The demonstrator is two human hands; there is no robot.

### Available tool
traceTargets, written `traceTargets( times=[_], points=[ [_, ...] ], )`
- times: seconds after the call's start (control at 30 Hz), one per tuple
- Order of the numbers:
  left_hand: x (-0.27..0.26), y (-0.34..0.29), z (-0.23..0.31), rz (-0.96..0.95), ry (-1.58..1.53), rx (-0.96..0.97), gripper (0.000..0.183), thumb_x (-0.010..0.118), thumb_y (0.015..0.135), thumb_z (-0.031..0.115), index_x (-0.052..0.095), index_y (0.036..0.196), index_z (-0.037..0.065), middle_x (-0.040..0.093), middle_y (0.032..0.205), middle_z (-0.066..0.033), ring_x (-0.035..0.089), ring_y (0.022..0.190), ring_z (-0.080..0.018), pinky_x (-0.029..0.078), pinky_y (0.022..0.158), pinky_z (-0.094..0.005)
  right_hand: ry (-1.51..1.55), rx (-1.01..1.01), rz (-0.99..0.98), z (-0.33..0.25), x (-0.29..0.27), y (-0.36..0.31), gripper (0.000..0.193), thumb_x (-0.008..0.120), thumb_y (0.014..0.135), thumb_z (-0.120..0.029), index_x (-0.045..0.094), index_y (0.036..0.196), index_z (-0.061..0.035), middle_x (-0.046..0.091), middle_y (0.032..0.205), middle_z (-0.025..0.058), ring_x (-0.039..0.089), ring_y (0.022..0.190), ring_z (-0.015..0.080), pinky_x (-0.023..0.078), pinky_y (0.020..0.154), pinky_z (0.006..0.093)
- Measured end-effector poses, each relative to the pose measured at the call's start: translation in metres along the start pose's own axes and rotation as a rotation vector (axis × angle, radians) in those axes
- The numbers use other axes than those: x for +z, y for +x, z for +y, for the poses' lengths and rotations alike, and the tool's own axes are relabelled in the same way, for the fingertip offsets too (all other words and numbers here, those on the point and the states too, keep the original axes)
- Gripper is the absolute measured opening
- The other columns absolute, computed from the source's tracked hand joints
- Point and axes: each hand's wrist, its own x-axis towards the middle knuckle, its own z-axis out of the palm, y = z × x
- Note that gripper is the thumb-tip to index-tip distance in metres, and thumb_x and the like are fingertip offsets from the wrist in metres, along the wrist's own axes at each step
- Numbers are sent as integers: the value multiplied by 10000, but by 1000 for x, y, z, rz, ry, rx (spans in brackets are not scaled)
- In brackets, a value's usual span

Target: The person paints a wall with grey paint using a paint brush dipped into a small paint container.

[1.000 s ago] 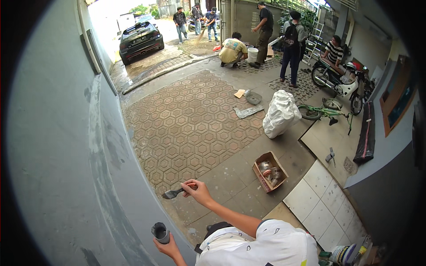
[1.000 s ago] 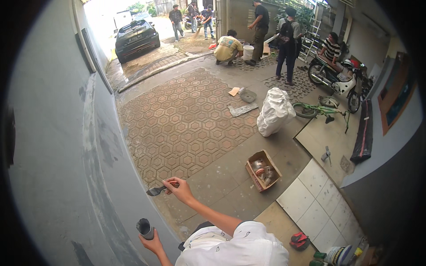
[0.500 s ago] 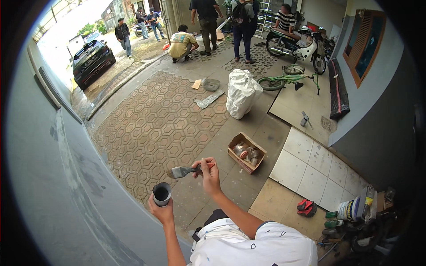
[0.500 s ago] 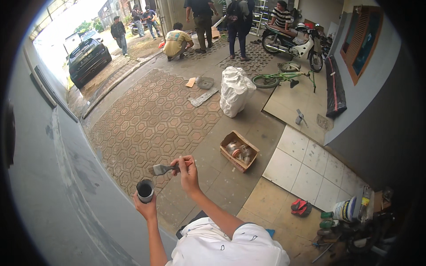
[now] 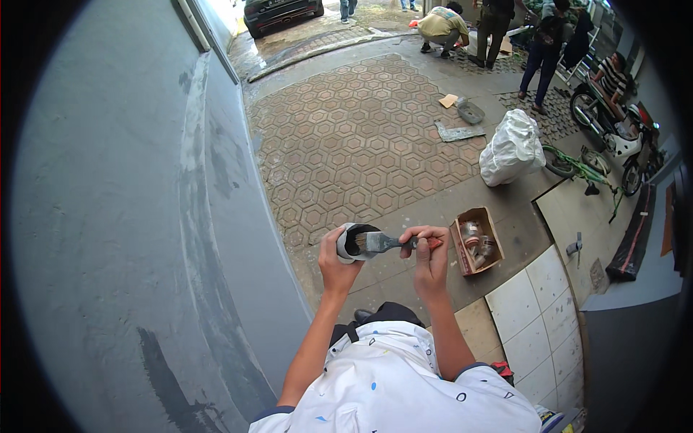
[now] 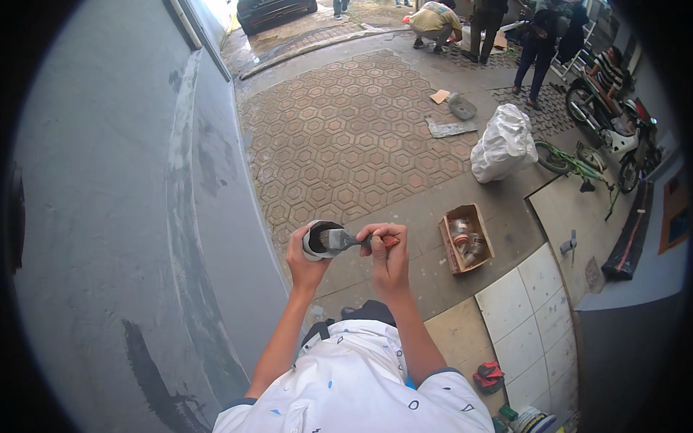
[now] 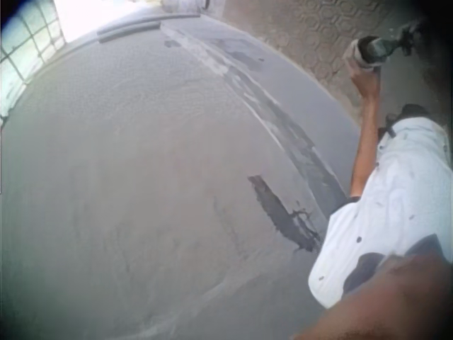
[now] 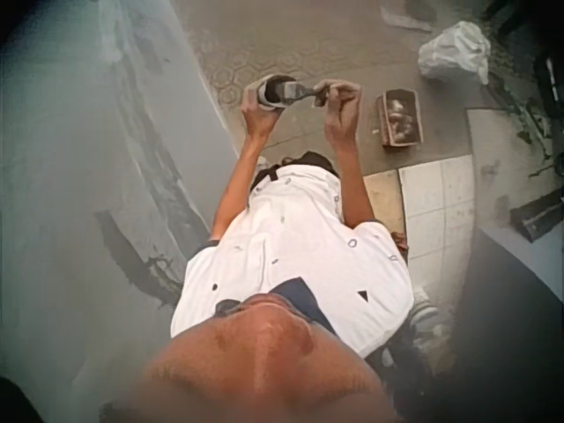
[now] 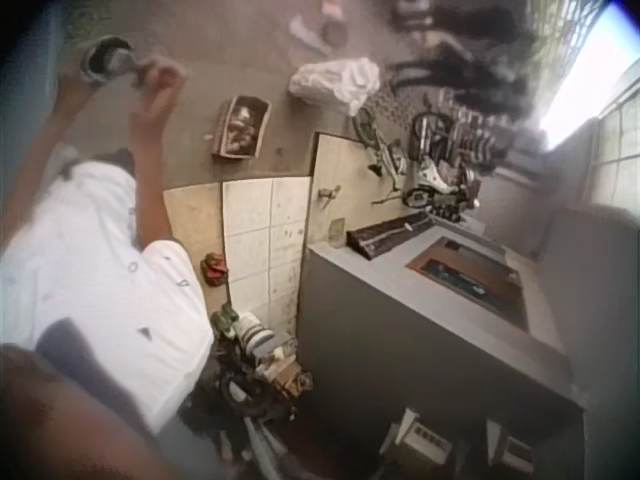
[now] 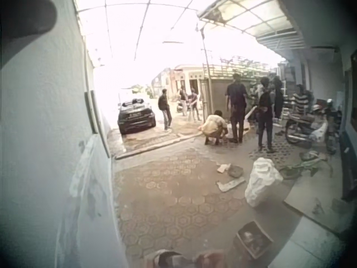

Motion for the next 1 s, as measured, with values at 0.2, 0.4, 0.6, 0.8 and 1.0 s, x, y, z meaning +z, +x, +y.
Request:
traceTargets(
  times=[0.2,0.4,0.6,0.8,1.0],
  points=[
    [-25,-4,-6,62,76,-1,644,779,486,27,514,1070,87,540,1023,-135,541,948,-328,453,805,-386,-328,-56,-250,11,33,2,141,560,846,-65,452,928,-24,572,825,80,524,655,157,440,606,267],
    [-28,-12,-10,82,133,-6,650,769,481,16,518,1076,96,518,1045,-145,528,970,-331,448,816,-395,-410,-112,-357,27,51,0,193,617,803,-83,480,928,-32,557,798,101,534,634,231,448,587,313],
    [-23,-16,-6,110,134,-27,652,779,477,28,520,1070,99,522,1037,-142,532,959,-332,448,813,-395,-380,-62,-364,32,42,-1,174,597,821,-84,473,930,-28,560,779,92,535,631,205,444,581,302],
    [-41,-18,-18,259,216,-119,629,786,479,39,522,1049,76,545,984,-124,543,914,-319,451,776,-391,15,155,-153,31,35,7,141,509,896,-109,448,987,-20,607,883,88,536,669,114,457,601,251],
    [-100,-49,-37,475,389,-351,610,766,488,36,532,1051,66,541,938,-118,544,874,-315,450,761,-385,305,541,-190,53,80,-3,161,508,897,-102,504,1000,21,604,947,119,582,688,116,489,613,235]
  ],
)
